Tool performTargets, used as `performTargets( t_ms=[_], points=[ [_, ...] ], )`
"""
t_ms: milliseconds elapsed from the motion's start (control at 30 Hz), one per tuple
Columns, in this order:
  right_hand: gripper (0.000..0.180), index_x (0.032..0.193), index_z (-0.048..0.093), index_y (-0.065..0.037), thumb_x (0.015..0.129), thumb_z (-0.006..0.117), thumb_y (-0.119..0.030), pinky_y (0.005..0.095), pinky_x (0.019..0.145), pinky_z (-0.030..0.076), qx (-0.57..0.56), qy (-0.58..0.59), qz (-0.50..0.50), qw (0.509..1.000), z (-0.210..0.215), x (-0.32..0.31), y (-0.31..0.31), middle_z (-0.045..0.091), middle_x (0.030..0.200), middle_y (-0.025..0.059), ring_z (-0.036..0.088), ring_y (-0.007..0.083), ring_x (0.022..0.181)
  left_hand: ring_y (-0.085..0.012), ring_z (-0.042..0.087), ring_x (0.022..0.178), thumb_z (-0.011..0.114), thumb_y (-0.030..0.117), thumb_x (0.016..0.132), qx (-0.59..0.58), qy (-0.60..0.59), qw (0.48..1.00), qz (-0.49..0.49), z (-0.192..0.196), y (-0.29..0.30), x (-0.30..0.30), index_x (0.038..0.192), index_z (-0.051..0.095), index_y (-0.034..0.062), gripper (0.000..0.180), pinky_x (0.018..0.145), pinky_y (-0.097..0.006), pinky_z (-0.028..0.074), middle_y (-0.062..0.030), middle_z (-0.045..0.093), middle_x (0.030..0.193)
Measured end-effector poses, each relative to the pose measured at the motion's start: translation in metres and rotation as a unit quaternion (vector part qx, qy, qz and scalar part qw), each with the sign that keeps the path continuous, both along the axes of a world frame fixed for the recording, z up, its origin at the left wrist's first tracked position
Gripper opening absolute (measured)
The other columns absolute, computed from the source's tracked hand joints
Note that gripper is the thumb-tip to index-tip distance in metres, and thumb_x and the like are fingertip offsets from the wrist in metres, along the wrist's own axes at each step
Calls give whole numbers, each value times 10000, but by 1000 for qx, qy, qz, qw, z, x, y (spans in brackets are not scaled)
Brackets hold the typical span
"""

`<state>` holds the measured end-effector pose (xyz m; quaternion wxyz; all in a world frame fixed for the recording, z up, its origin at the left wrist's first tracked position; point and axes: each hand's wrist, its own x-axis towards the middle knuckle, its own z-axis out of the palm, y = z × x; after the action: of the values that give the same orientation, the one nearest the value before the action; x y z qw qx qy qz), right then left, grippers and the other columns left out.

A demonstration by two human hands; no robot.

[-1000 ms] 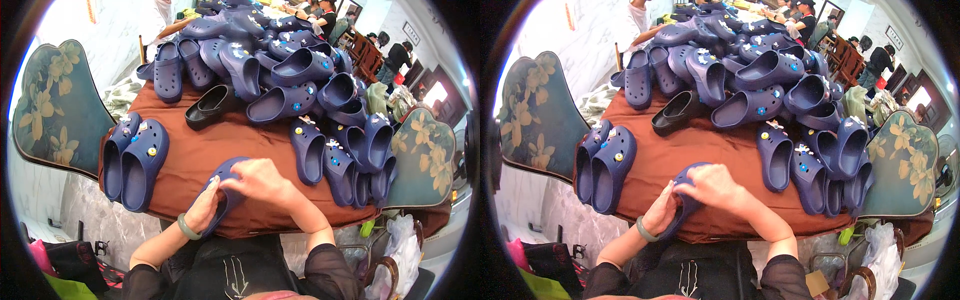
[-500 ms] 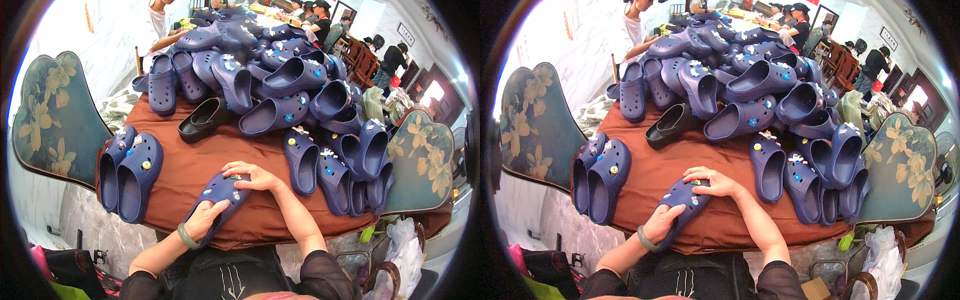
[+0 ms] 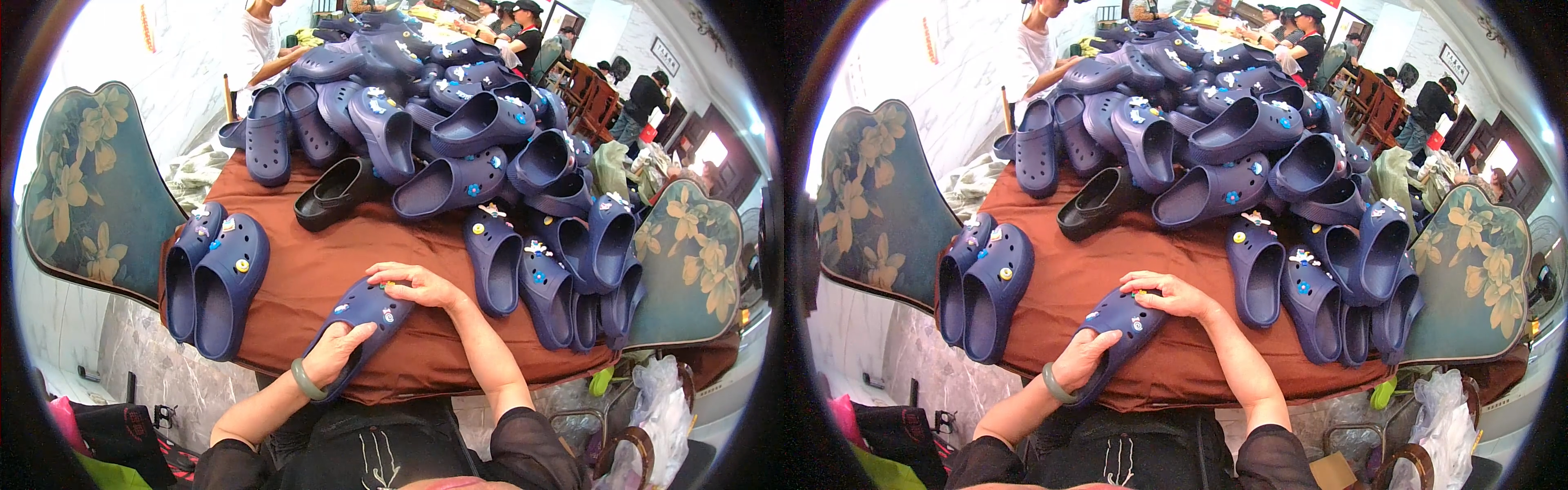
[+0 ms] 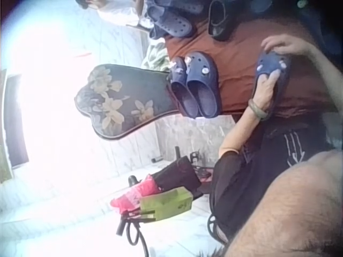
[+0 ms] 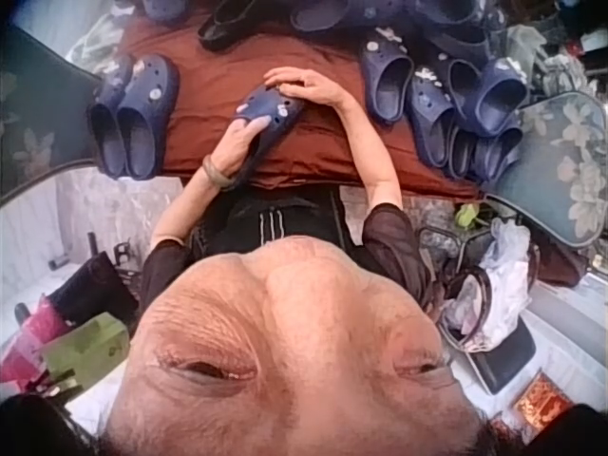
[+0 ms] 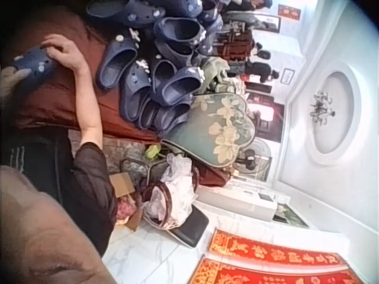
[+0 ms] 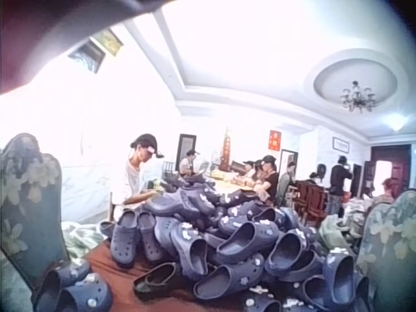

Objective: Attaching decorative charms to the holes of foam clogs.

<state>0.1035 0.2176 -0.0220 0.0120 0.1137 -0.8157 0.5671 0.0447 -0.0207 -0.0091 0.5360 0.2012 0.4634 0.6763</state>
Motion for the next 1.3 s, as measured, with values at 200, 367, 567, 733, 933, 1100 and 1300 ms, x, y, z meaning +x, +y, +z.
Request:
performTargets(
  t_ms=[200,367,567,733,933,1100,1300],
  points=[
    [265,1148,633,-43,942,542,-181,359,1026,390,77,48,-53,994,0,-1,-9,562,1277,147,521,283,1207,-125,516,1077,546,157,943,-6,-5,1000,8,-3,-1,-1,1310,459,-20,416,969,-285,403,-57,547,1220],
    [243,1078,667,-36,940,540,-191,360,977,443,99,65,-107,987,1,-1,-15,637,1176,123,591,275,1114,-135,525,1109,533,107,935,6,2,1000,12,-4,1,0,1336,411,-15,437,995,-295,410,-62,531,1247],
    [211,1053,681,-35,919,561,-148,363,948,471,126,67,-150,978,0,-2,-21,665,1129,117,616,268,1074,-130,536,1086,535,104,932,7,1,1000,19,-7,1,0,1315,439,-17,413,983,-295,419,-63,550,1219],
    [207,1019,685,-46,920,561,-179,360,895,498,135,80,-191,969,-4,-2,-27,681,1076,104,639,268,1010,-123,554,1045,539,103,928,-15,-4,1000,14,-2,0,-1,1298,458,-18,397,945,-287,441,-59,568,1191],
    [185,973,686,-70,916,564,-197,367,827,516,165,106,-218,956,-5,-4,-31,691,1010,102,647,276,951,-113,563,1009,546,112,925,-15,10,1000,14,-7,-2,-3,1279,479,-19,383,909,-273,456,-53,582,1163],
    [168,961,691,-87,908,571,-191,375,777,521,192,109,-240,945,-3,-2,-32,696,940,83,645,268,875,-107,567,994,548,119,920,-9,8,1000,-6,-4,-3,-6,1270,485,-18,381,897,-268,458,-52,588,1148],
    [158,983,702,-78,882,608,-154,355,814,500,199,81,-239,947,0,-1,-30,701,972,55,605,228,864,-96,561,943,539,130,909,-45,26,998,-37,7,-6,-12,1260,490,-18,385,859,-259,461,-38,590,1108]
  ],
)
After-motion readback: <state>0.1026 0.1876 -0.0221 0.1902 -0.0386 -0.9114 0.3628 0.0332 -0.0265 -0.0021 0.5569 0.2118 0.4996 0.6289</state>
